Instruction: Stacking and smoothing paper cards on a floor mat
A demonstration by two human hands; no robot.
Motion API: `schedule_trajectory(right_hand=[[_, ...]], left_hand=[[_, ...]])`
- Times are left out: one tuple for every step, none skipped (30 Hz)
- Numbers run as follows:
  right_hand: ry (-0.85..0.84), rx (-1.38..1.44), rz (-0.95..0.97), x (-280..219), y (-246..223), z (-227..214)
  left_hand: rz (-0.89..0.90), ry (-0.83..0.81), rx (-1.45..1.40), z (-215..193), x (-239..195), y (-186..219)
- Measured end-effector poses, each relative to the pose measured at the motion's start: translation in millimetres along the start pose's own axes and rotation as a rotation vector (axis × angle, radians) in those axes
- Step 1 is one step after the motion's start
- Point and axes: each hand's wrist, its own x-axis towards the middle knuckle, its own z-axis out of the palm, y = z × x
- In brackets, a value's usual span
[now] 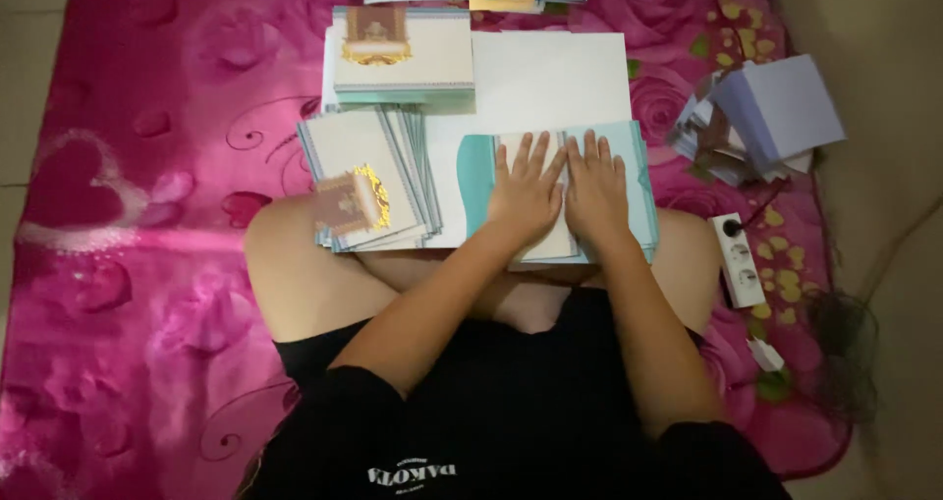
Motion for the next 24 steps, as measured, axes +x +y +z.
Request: schedule_trajectory(right_hand=[[-0.005, -0.004, 0.001, -6, -1, -3], [-0.019, 0.007, 0.013, -10, -4, -5], [-0.032, 0.017, 0.024, -14, -7, -7], [-0.031, 0.018, 0.028, -27, -12, -10], [-0.052, 0.023, 0.044, -39, -17, -12], [-0.072, 0.025, 0.062, -51, -21, -15], [-0.069, 0.024, 0.068, -60, -22, -15], [-0.1, 0.047, 0.077, -70, -22, -14], [-0.131, 0.069, 0.087, -79, -22, -13], [-0.14, 0.066, 0.087, -76, -21, -14], [-0.143, 0.061, 0.085, -72, -19, -14], [-0.146, 0.054, 0.084, -68, -17, -14], [-0.154, 0.05, 0.085, -59, -10, -8], [-0.129, 0.004, 0.063, -47, -4, -3], [-0.105, -0.042, 0.04, -34, 2, 2], [-0.108, -0.041, 0.031, -26, 2, 0], [-0.088, -0.026, 0.017, -18, 2, -2], [-0.064, -0.007, 0.008, -9, 1, -5], [-0.061, -0.001, 0.003, -10, -1, -6], [-0.086, 0.03, -0.006, -13, -1, -8], [-0.11, 0.061, -0.015, -16, -2, -10], [-0.104, 0.062, -0.015, -28, -3, -8], [-0.112, 0.046, -0.029, -40, -4, -5], [-0.121, 0.033, -0.04, -53, -6, -2]], left_hand=[[0.001, -0.002, -0.006, -1, 2, 2], [-0.014, 0.0, -0.015, -2, 4, 1], [-0.028, 0.002, -0.025, -4, 5, 1], [-0.024, 0.001, -0.023, -7, 8, 0], [-0.036, 0.001, -0.031, -10, 11, -1], [-0.045, 0.003, -0.04, -13, 16, -1], [-0.038, 0.004, -0.039, -15, 20, -2], [-0.039, 0.014, -0.046, -15, 23, -3], [-0.04, 0.025, -0.053, -15, 26, -4], [-0.042, 0.019, -0.06, -15, 26, -3], [-0.043, 0.006, -0.032, -14, 25, -3], [-0.042, -0.006, -0.003, -13, 25, -2], [-0.042, -0.01, -0.011, -10, 20, 1], [-0.031, -0.007, -0.027, -9, 15, 1], [-0.019, -0.003, -0.042, -9, 10, 2], [-0.03, -0.003, -0.043, -6, 6, 2], [-0.02, 0.001, -0.025, -4, 2, 2], [-0.006, 0.005, -0.001, -3, -1, 1], [-0.012, 0.006, 0.004, -5, 0, -1], [-0.018, -0.008, -0.011, -7, 0, 0], [-0.024, -0.022, -0.026, -8, 1, 0], [-0.023, -0.018, -0.023, -10, 4, -1], [-0.031, -0.02, -0.033, -13, 6, -3], [-0.038, -0.025, -0.043, -14, 8, -4]])
